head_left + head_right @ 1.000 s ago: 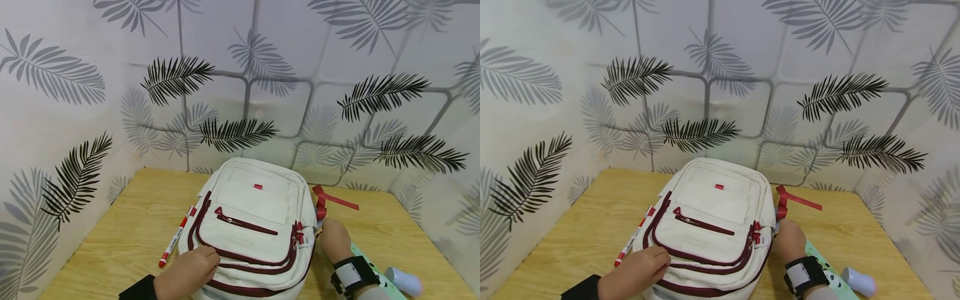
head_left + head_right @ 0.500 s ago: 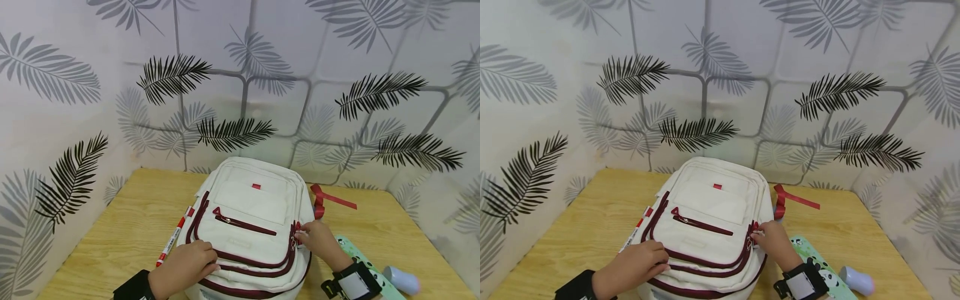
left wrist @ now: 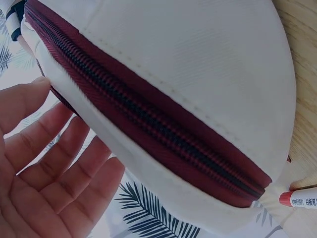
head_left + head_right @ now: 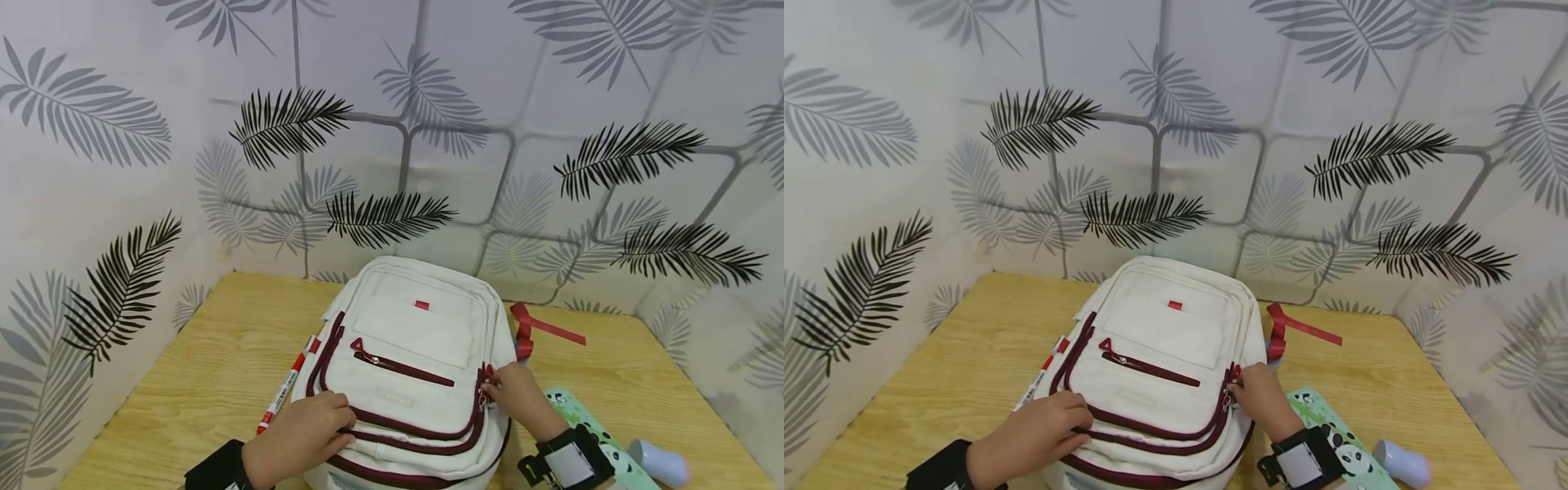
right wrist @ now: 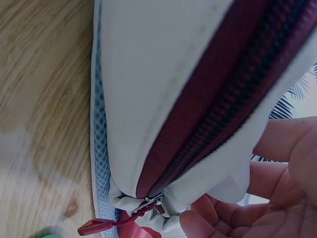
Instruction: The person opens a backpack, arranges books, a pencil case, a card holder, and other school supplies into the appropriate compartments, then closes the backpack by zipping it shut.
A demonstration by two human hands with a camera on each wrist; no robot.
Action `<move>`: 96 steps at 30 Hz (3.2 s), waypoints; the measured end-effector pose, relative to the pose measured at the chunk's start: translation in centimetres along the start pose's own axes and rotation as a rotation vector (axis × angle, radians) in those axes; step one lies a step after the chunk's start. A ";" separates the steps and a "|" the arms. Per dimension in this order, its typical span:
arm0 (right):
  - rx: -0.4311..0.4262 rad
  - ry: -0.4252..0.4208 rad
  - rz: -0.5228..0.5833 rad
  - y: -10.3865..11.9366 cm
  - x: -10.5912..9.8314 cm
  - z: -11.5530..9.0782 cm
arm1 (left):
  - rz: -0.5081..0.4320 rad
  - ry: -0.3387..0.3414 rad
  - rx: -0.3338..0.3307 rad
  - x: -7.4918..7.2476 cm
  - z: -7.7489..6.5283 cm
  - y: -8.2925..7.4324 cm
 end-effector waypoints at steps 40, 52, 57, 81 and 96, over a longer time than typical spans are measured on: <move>0.055 -0.223 0.390 0.8 -1.1 -6.3 | 0.016 -0.176 0.009 1.0 -1.2 1.0; 0.080 -0.253 0.472 2.0 0.0 -7.8 | 0.016 -0.162 -0.018 1.3 -1.1 1.7; 0.056 -0.283 0.491 2.5 0.2 -8.3 | -0.009 -0.125 -0.038 1.4 -0.8 1.9; 0.106 -0.188 0.630 5.9 0.4 -10.4 | 0.025 -0.087 -0.112 1.6 -0.3 1.6; 0.111 -0.062 0.691 6.9 0.2 -11.0 | 0.098 -0.125 -0.082 1.7 0.1 1.1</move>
Point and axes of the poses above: each hand's wrist, its own z-axis towards the middle knuckle, its own x-axis out of the palm, y = z × x, the point moved 1 cm from there along z, towards the middle knuckle, and after that the axes turned 5 degrees about z, right-handed, at the moved point
